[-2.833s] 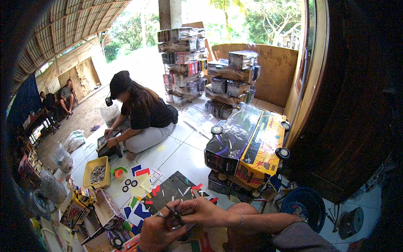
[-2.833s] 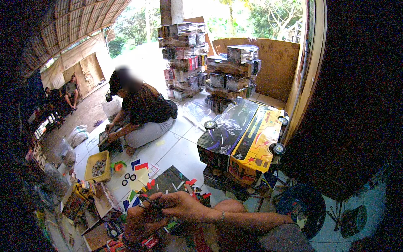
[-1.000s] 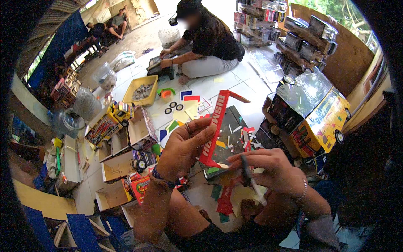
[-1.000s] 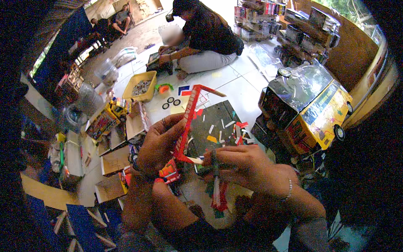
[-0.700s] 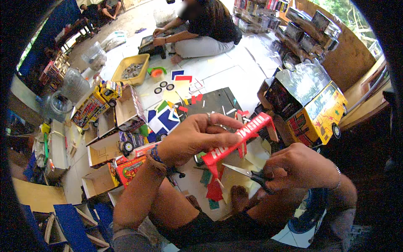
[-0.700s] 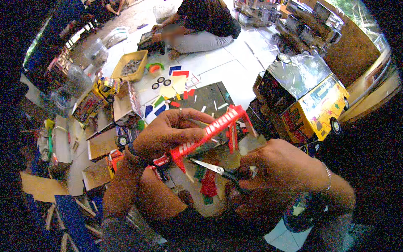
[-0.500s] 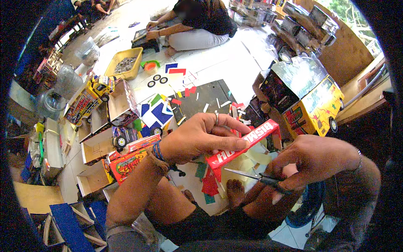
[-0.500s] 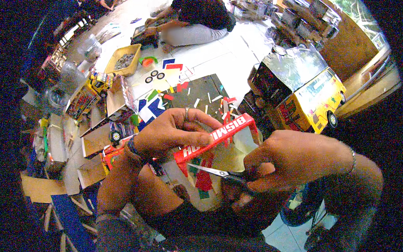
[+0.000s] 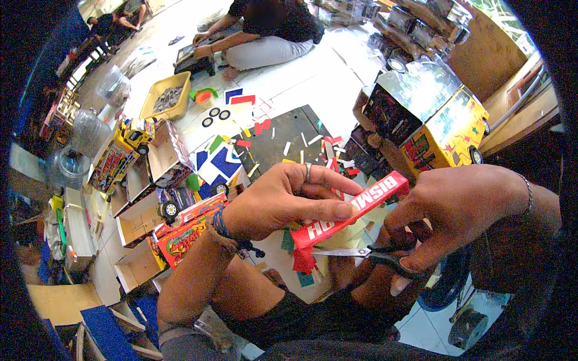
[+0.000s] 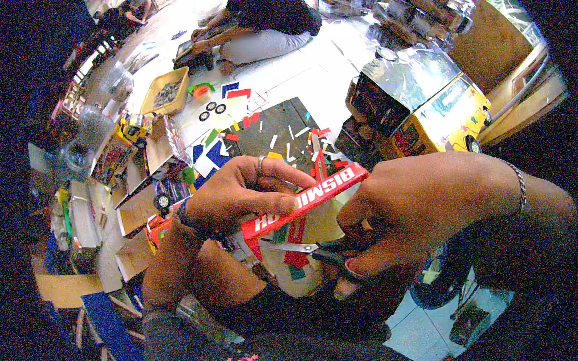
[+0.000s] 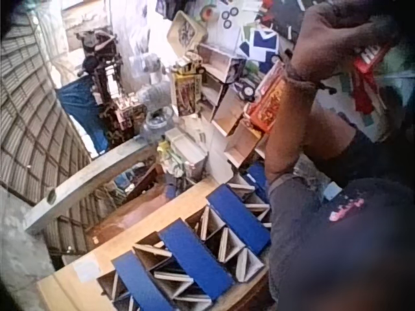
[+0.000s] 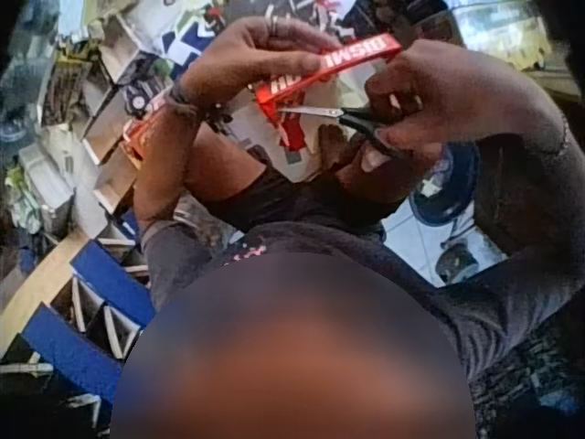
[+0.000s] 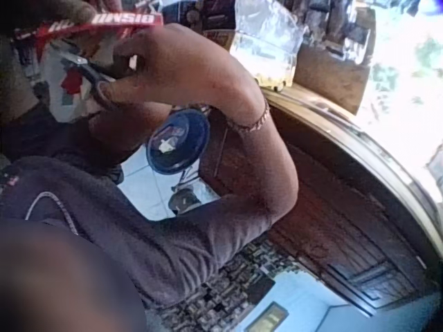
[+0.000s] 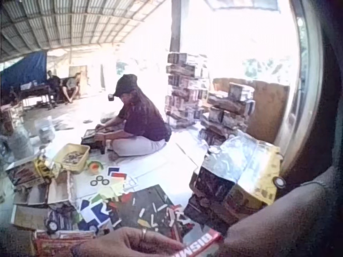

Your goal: The person uses scissors to cut a red printed paper strip into smaller pieces. They then fold the cut pieces and apply glue to attach them to a small cardboard box, forming a decorative frame.

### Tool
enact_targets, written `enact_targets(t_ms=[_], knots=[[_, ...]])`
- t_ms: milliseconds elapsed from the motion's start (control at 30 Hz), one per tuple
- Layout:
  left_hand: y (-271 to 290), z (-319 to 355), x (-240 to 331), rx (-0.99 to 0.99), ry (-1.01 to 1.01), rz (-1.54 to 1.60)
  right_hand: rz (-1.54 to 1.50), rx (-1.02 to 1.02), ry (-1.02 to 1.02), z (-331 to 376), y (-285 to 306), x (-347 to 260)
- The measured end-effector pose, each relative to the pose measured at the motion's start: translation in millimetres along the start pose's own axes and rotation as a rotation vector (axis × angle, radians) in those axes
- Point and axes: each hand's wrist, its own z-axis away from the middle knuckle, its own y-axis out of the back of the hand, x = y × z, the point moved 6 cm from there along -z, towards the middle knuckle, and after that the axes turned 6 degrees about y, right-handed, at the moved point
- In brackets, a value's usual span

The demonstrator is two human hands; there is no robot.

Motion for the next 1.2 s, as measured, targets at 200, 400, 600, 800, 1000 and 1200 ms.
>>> enact_targets(t_ms=[200,400,600,800,1000,1200], knots=[[-3,0,0,-0.026,0.008,-0.01,-0.065,0.04,0.015,-3,3,-3],[-6,-1,0,-0.042,-0.003,0.013,0.018,0.058,0.052,-2,9,-9],[-7,0,0,-0.023,-0.002,0.004,0.003,0.079,0.106,-2,11,-12],[-6,-1,-2,-0.036,0.017,0.008,0.0,0.1,0.12,0,12,-12],[-7,-1,-2,-0.043,0.006,0.032,0.028,0.077,0.113,-1,12,-13],[-9,-1,-3,-0.069,0.018,0.033,0.059,0.069,0.117,0,13,-17]])
